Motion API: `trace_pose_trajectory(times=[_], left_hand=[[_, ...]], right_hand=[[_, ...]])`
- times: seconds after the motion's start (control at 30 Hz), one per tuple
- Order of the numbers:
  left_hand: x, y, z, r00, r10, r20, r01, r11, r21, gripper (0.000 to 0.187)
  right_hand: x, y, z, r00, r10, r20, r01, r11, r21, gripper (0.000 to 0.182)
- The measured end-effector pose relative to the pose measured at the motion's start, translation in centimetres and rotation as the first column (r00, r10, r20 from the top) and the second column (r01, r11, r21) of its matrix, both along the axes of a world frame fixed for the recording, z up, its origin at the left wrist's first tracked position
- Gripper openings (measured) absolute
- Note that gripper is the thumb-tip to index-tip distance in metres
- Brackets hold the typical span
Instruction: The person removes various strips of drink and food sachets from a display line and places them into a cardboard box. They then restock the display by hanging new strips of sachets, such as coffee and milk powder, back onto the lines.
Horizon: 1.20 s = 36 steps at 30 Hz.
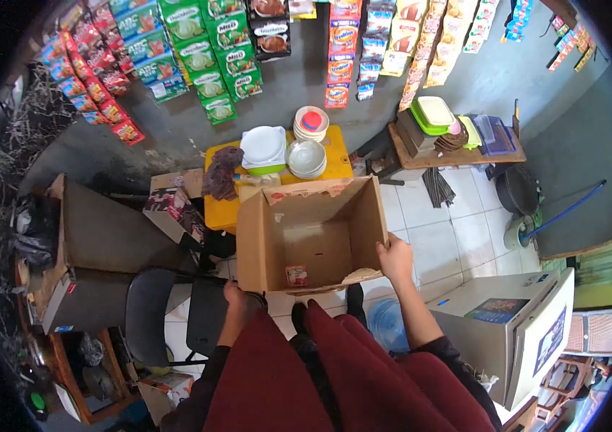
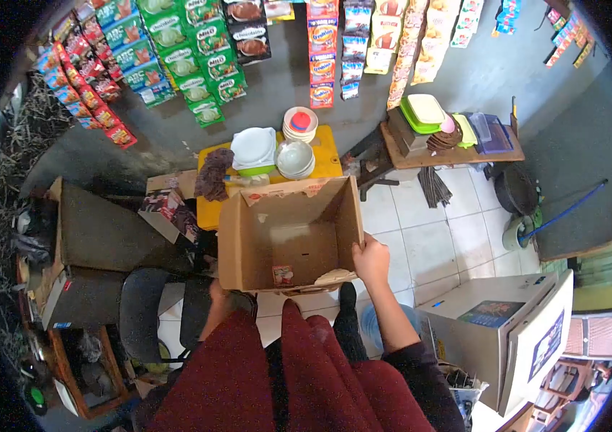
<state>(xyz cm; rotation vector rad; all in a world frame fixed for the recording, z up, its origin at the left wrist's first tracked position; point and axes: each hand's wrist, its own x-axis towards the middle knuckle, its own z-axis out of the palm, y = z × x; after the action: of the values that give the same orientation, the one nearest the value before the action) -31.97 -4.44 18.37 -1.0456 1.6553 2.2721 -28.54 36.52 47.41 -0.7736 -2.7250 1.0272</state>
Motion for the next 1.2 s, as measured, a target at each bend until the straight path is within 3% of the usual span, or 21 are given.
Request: trace_pose_trajectory(times=[0.07, 0.13, 0.17, 0.23, 0.3, 0.33, 0.37, 0.4, 0.47, 0.53, 0.57, 0.63, 0.8, 0.87, 0.93, 1.0, 1.07, 1.13, 1.2], left_hand=[[-1.6, 0.1, 6.9, 0.968, 0.213, -0.134, -0.240, 0.941, -0.238, 0.025], [-3.4, 2.3, 14.3, 0.930, 0.039, -0.364, -0.234, 0.830, -0.507, 0.023], [-3.8, 3.6, 17.3, 0.921, 0.050, -0.386, -0.254, 0.828, -0.500, 0.023], [-4.6, 6.5, 21.6, 0.841, -0.235, -0.487, -0.147, 0.768, -0.624, 0.031], [-4.9, 8.9, 21.2, 0.799, -0.463, -0.384, 0.119, 0.747, -0.654, 0.049], [-3.6, 11.6, 25.0, 0.800, -0.590, -0.106, 0.235, 0.472, -0.850, 0.056], [-3.6, 12.6, 23.9, 0.769, -0.638, -0.049, 0.335, 0.467, -0.819, 0.055], [-4.2, 13.4, 22.1, 0.813, -0.578, 0.067, 0.400, 0.471, -0.786, 0.053], [-5.0, 14.3, 22.5, 0.817, -0.577, -0.005, 0.377, 0.540, -0.752, 0.053], [-5.2, 16.2, 23.0, 0.858, -0.514, 0.007, 0.310, 0.507, -0.804, 0.052], [-4.9, 16.6, 23.3, 0.848, -0.524, -0.078, 0.268, 0.552, -0.790, 0.052], [-4.8, 17.3, 24.7, 0.864, -0.497, -0.081, 0.285, 0.614, -0.736, 0.053], [-4.9, 15.8, 22.0, 0.848, -0.500, -0.178, 0.251, 0.672, -0.696, 0.054], [-5.3, 14.2, 22.4, 0.797, -0.544, -0.264, 0.306, 0.739, -0.600, 0.053], [-5.3, 10.1, 24.4, 0.829, -0.500, -0.250, 0.234, 0.717, -0.656, 0.053], [-5.3, 4.2, 26.5, 0.859, -0.455, -0.236, 0.127, 0.634, -0.762, 0.054], [-5.6, -6.1, 21.5, 0.958, -0.231, -0.168, -0.044, 0.463, -0.885, 0.053], [-2.7, -13.3, 21.5, 0.997, 0.072, -0.030, -0.052, 0.315, -0.948, 0.053], [0.1, -20.9, 19.4, 0.941, 0.238, 0.241, 0.173, 0.274, -0.946, 0.054]], right_hand=[[-0.1, 0.5, -0.6, 0.998, 0.037, 0.056, -0.038, 0.999, 0.018, 0.025], [-0.3, 1.3, -1.8, 0.995, 0.090, 0.040, -0.090, 0.996, 0.002, 0.027], [-0.5, 1.6, -2.1, 0.989, 0.125, 0.078, -0.126, 0.992, -0.003, 0.028], [-0.8, 2.0, -2.2, 0.976, 0.183, 0.123, -0.183, 0.983, -0.008, 0.029], [-1.5, 2.2, -2.7, 0.969, 0.229, 0.095, -0.229, 0.973, -0.013, 0.030], [-1.8, 2.4, -3.0, 0.964, 0.255, 0.068, -0.255, 0.967, -0.018, 0.030], [-2.3, 2.7, -2.9, 0.958, 0.285, 0.038, -0.285, 0.959, -0.008, 0.030], [-2.7, 3.0, -2.8, 0.948, 0.315, 0.033, -0.315, 0.949, -0.005, 0.030], [-3.2, 4.1, -3.3, 0.929, 0.370, 0.013, -0.370, 0.929, 0.012, 0.030], [-4.3, 5.8, -4.4, 0.916, 0.401, -0.002, -0.401, 0.916, -0.006, 0.031], [-4.3, 6.2, -4.2, 0.914, 0.403, 0.053, -0.403, 0.915, -0.020, 0.032], [-4.3, 6.7, -4.3, 0.904, 0.418, 0.087, -0.419, 0.908, -0.010, 0.035], [-4.0, 6.4, -2.8, 0.892, 0.390, 0.231, -0.391, 0.919, -0.040, 0.062], [-4.2, 6.4, -2.8, 0.884, 0.397, 0.247, -0.407, 0.913, -0.013, 0.067], [-4.1, 5.5, -1.3, 0.890, 0.355, 0.286, -0.375, 0.927, 0.017, 0.078], [-4.2, 5.5, -2.4, 0.922, 0.301, 0.246, -0.337, 0.933, 0.122, 0.076], [-4.3, 5.1, -2.3, 0.941, 0.243, 0.235, -0.282, 0.948, 0.149, 0.078], [-4.4, 4.2, -1.9, 0.940, 0.208, 0.269, -0.274, 0.932, 0.236, 0.077], [-4.2, -0.4, 1.9, 0.957, -0.048, 0.286, -0.099, 0.873, 0.478, 0.070]])
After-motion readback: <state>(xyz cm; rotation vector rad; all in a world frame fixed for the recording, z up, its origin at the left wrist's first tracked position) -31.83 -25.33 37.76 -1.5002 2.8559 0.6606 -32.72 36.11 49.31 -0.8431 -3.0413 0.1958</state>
